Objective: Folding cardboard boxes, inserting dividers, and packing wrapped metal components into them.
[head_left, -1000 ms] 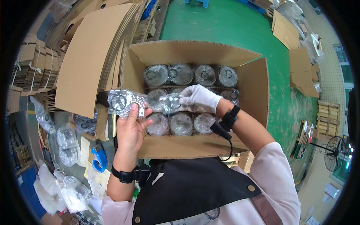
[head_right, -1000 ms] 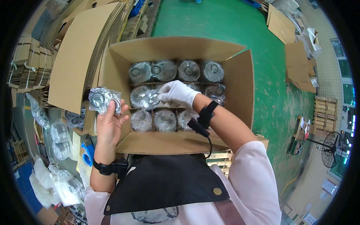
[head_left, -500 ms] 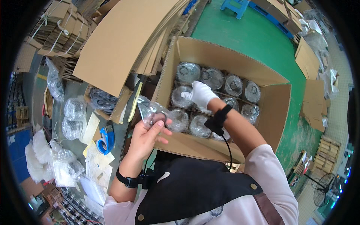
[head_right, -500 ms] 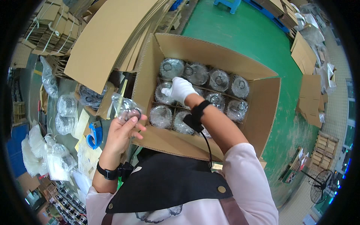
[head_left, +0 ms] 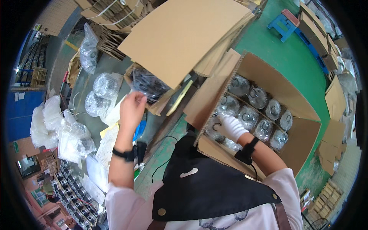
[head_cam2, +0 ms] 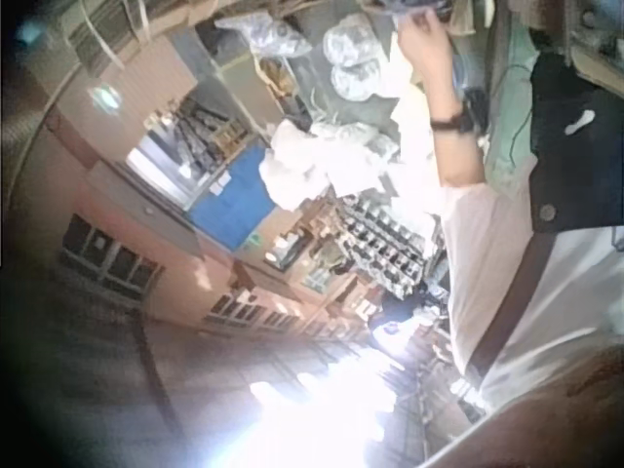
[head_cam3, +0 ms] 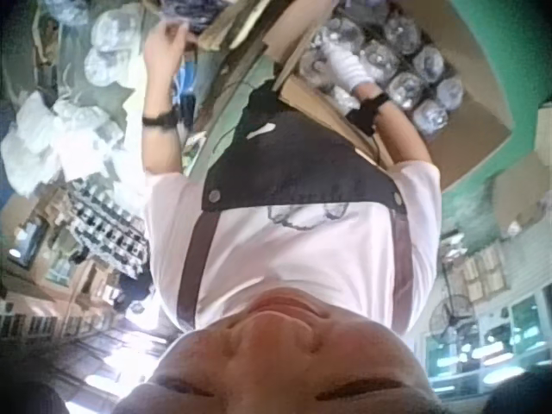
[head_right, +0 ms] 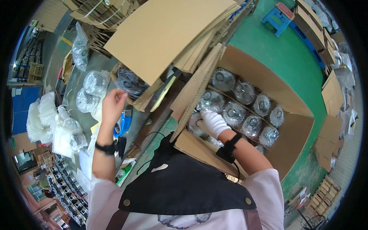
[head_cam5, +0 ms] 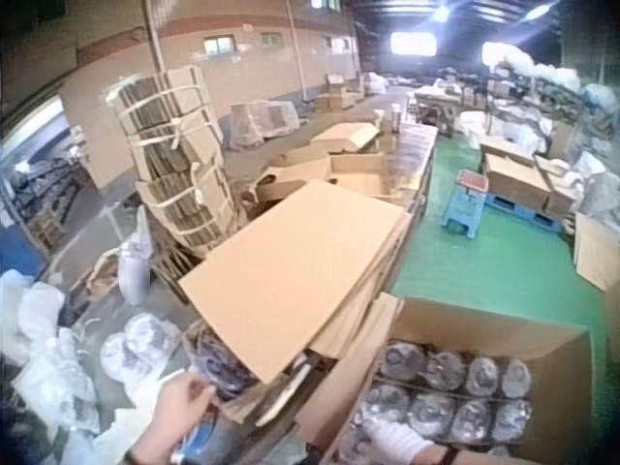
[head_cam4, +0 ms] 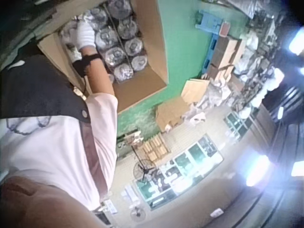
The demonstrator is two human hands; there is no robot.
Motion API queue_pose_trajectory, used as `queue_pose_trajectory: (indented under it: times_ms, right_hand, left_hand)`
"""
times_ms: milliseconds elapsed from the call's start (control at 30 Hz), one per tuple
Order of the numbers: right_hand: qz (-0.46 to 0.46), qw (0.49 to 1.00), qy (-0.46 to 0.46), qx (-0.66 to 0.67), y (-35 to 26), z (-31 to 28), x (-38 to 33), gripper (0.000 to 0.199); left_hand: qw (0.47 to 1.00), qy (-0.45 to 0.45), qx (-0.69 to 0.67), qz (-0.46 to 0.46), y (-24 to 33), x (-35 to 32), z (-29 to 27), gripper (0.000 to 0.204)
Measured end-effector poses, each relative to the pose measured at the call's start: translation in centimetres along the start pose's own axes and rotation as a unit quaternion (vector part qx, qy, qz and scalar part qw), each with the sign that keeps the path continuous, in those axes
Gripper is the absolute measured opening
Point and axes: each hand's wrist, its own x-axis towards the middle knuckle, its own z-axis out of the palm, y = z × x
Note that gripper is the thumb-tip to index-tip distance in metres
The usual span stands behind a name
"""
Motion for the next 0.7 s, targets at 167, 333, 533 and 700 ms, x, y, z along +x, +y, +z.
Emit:
queue_pose_trajectory:
  times_ms: [167,333,533,700]
  right_hand:
    - [-0.05,0.998,0.017,-0.018,-3.5,-7.5,-3.2,0.042]
    - [0.002,0.998,0.043,0.056,-4.8,-10.5,-7.1,0.041]
    - [-0.001,0.994,0.085,0.074,-8.0,-11.2,-9.2,0.031]
    - [-0.069,0.964,0.143,0.215,-12.2,-12.5,-7.8,0.053]
  left_hand:
    - [0.933,-0.01,0.301,0.197,-3.6,6.1,1.9,0.025]
    - [0.903,-0.281,0.288,0.152,-3.1,9.7,-0.8,0.017]
    - [0.949,-0.13,-0.097,0.27,-5.1,6.6,-4.8,0.02]
    - [0.91,-0.15,-0.384,0.041,-1.9,3.8,-7.2,0.022]
